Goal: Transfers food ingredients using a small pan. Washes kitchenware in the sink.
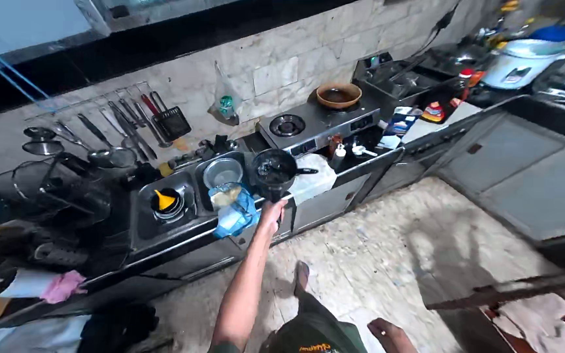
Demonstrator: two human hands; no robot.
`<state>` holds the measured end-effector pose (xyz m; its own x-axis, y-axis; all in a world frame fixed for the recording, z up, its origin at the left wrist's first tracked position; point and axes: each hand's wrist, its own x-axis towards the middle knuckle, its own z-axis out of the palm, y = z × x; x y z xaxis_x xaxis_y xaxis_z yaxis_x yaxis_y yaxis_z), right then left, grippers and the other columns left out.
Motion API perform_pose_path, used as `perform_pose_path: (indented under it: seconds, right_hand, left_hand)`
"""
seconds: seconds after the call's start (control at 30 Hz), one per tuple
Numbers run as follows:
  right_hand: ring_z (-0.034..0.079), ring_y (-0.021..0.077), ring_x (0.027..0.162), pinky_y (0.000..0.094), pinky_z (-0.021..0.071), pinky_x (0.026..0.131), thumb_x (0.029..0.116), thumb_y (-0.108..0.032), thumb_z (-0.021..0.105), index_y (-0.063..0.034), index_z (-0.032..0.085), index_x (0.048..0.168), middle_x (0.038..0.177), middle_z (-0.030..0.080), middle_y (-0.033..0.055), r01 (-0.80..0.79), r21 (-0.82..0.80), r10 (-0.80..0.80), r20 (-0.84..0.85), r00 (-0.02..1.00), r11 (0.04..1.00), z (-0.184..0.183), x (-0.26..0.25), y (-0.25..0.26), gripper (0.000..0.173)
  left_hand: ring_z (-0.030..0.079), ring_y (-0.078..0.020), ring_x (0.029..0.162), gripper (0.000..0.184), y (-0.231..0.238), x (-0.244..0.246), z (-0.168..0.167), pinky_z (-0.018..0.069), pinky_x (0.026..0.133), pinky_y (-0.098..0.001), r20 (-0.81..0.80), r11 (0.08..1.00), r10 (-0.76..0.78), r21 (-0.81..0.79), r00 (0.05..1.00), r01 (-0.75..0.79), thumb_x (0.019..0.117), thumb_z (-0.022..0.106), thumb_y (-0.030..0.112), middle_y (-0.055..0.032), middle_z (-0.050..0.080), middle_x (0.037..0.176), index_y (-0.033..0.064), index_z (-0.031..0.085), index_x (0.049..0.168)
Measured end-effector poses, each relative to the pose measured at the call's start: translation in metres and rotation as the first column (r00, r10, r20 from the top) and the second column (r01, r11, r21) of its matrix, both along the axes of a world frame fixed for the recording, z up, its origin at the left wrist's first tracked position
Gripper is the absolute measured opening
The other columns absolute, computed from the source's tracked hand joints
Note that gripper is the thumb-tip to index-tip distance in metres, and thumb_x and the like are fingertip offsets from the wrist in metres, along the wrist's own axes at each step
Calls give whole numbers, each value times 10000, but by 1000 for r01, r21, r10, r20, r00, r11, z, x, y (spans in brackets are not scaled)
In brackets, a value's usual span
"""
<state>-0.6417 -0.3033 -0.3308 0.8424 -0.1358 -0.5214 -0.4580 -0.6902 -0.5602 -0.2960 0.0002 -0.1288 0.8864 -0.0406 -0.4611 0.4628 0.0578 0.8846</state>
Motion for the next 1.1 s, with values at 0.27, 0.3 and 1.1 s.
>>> perform_pose_path:
  seconds: [0.27, 0.3, 1.1]
  right_hand:
    - [739, 233, 964, 495, 598, 900, 1079, -409, 499, -49, 700, 1212, 1068, 759, 102, -5, 302, -76, 259, 963, 953, 75, 361, 59, 433]
    - [730, 216, 1023, 469, 596, 925, 1080, -443, 473, -55, 692, 1234, 1124, 754, 90, -20, 392, -78, 233, 969, 920, 95, 402, 83, 472]
    - [534, 118, 537, 284, 504, 514, 1031, -370, 616, -45, 625, 1118, 742, 580, 25, 222, 665, -19, -298, 954, 713, 56, 656, 428, 336]
  left_hand:
    - [482, -91, 481, 308, -10, 164, -37, 459, 472, -238, -82, 999, 41, 17, 996, -40, 992, 682, 246, 0, 496, 629, 3, 575, 1146]
    - [486, -92, 481, 314, -6, 169, -37, 465, 475, -244, -93, 998, 57, 28, 994, -55, 1000, 672, 273, 2, 499, 625, 2, 578, 1128]
    - [636, -503, 1130, 680, 467, 396, -118, 545, 905, -642, -249, 52, -76, 966, 965, 253, 969, 619, 106, -295, 423, 1531, 56, 326, 1582]
